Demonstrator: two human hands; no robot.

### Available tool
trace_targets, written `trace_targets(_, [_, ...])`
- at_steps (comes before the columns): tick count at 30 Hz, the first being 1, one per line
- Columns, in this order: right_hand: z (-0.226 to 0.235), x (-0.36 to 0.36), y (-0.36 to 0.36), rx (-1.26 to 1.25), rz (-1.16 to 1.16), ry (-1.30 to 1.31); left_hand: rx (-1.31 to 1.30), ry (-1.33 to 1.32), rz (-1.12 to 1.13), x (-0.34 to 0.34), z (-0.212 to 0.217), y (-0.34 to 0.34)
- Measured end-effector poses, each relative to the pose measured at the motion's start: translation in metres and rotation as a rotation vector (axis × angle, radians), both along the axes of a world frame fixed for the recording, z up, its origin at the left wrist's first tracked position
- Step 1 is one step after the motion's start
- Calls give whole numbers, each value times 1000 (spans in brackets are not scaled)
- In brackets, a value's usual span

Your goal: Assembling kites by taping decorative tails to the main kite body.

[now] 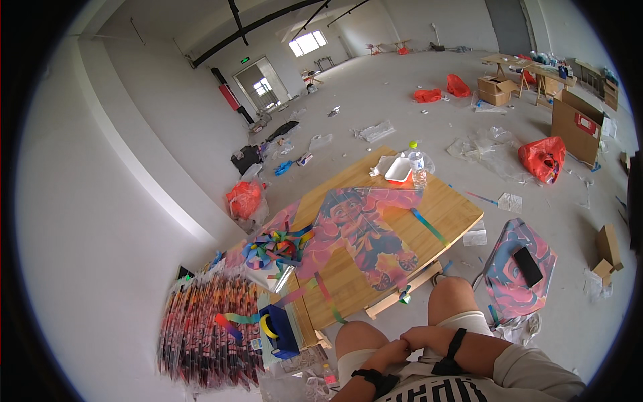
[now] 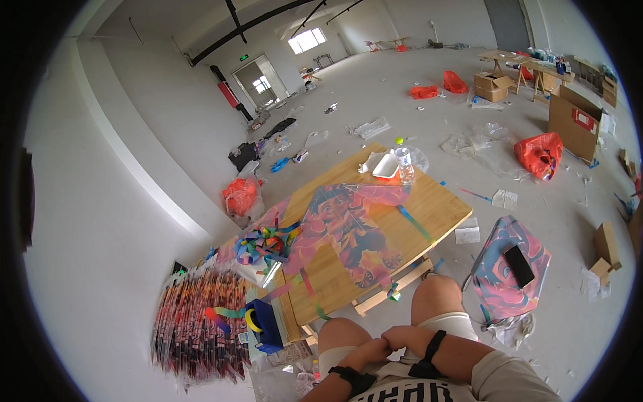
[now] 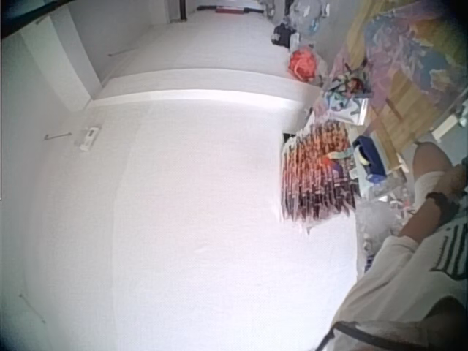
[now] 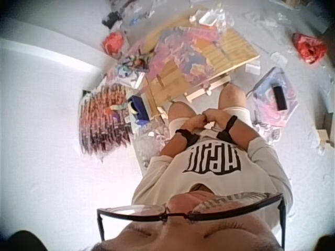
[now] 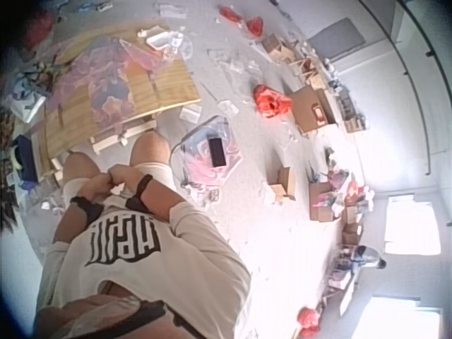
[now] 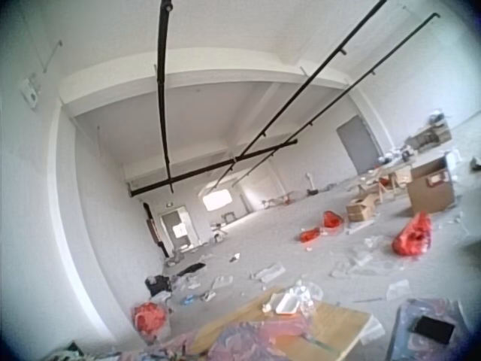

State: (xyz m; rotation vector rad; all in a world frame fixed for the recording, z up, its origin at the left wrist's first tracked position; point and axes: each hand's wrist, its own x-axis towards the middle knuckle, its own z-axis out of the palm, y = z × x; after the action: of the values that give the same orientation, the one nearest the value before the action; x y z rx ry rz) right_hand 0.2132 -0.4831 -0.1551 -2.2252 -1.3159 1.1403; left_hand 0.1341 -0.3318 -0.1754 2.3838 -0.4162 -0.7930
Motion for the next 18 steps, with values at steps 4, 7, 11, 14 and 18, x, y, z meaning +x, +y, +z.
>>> trace_targets(4, [0, 0, 0, -6, -3, 0, 2, 8, 7, 0, 4, -1])
trace_targets(7, [2, -1, -1, 12, 9, -27, 12, 10, 8, 0, 5, -1])
trace_targets(11, [7, -1, -1, -5, -1, -9, 5, -4, 10, -1, 6, -1])
trace_targets(14, [9, 0, -1, -10, -8, 13, -6, -12, 24, -2, 8, -2])
trace_targets(18, [8, 1, 0, -26, -17, 29, -23, -19, 31, -2, 10, -2])
